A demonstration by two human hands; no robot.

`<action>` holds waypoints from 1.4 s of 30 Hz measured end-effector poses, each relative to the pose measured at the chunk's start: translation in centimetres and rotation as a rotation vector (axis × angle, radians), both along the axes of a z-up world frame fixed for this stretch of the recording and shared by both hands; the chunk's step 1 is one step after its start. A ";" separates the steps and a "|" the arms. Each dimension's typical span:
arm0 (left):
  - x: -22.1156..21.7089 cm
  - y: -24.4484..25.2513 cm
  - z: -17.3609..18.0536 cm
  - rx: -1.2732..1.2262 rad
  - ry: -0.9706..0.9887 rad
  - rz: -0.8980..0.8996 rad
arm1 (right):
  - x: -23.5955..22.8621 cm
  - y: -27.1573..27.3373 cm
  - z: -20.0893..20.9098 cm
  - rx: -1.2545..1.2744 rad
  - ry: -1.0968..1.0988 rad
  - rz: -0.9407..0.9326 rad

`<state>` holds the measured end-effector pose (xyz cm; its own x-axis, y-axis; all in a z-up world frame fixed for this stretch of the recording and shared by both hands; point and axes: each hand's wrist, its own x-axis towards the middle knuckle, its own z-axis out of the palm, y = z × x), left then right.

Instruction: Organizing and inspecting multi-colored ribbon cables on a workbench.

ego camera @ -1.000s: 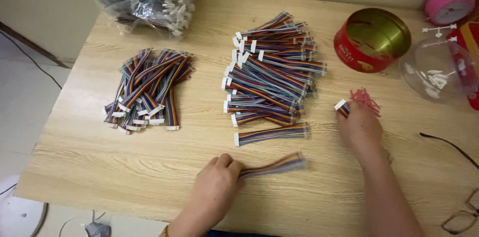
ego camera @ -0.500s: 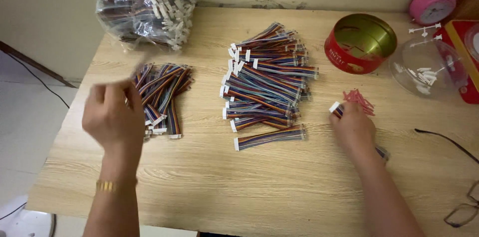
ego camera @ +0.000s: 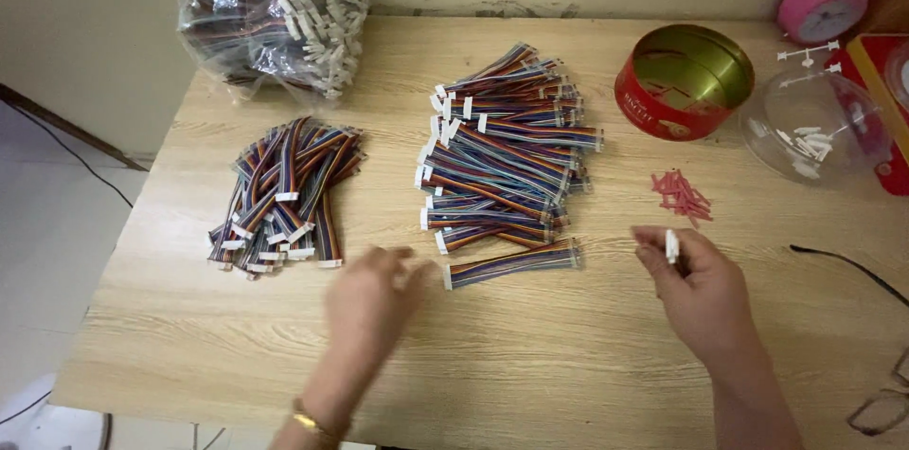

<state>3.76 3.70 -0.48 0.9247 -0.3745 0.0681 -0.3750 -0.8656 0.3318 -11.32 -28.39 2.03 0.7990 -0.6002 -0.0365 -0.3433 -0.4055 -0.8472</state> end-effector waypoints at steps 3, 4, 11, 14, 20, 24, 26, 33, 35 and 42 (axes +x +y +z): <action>-2.6 -2.3 0.3 -0.007 0.014 -0.070 | 0.1 0.9 -0.2 0.046 0.028 0.050; -2.7 -2.6 0.3 -0.011 0.012 -0.070 | 0.2 1.2 -0.1 0.042 0.027 0.051; -3.1 -3.6 0.3 -0.174 0.091 0.002 | 0.1 1.7 -0.6 0.274 -0.052 0.132; -3.3 -3.3 0.7 -0.331 0.227 0.005 | 0.0 1.9 -0.2 0.299 -0.074 0.147; -4.3 -2.4 1.2 -0.544 0.481 0.022 | 0.1 1.7 -0.8 0.307 -0.029 0.097; -4.9 -1.8 0.6 -0.774 0.524 0.073 | -0.6 0.7 -2.7 0.446 -0.034 -0.003; -5.4 -1.9 1.6 -0.765 0.385 0.033 | -0.7 0.1 -3.2 0.523 -0.032 -0.009; -6.9 -2.3 0.5 -0.821 -0.244 -0.266 | -0.8 -0.8 -3.2 0.972 0.030 0.005; -6.8 -1.7 0.0 -0.794 -0.262 -0.291 | -1.1 -1.1 -3.2 1.043 0.033 0.013; -6.5 -1.1 -0.5 -0.822 -0.274 -0.461 | -1.5 -1.0 -3.7 1.067 0.068 -0.021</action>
<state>-2.70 2.58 -0.96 0.6130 -0.4347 0.6597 -0.7722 -0.1531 0.6167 -12.77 -29.35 -1.71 0.7656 -0.2449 -0.5949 -0.4017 0.5404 -0.7393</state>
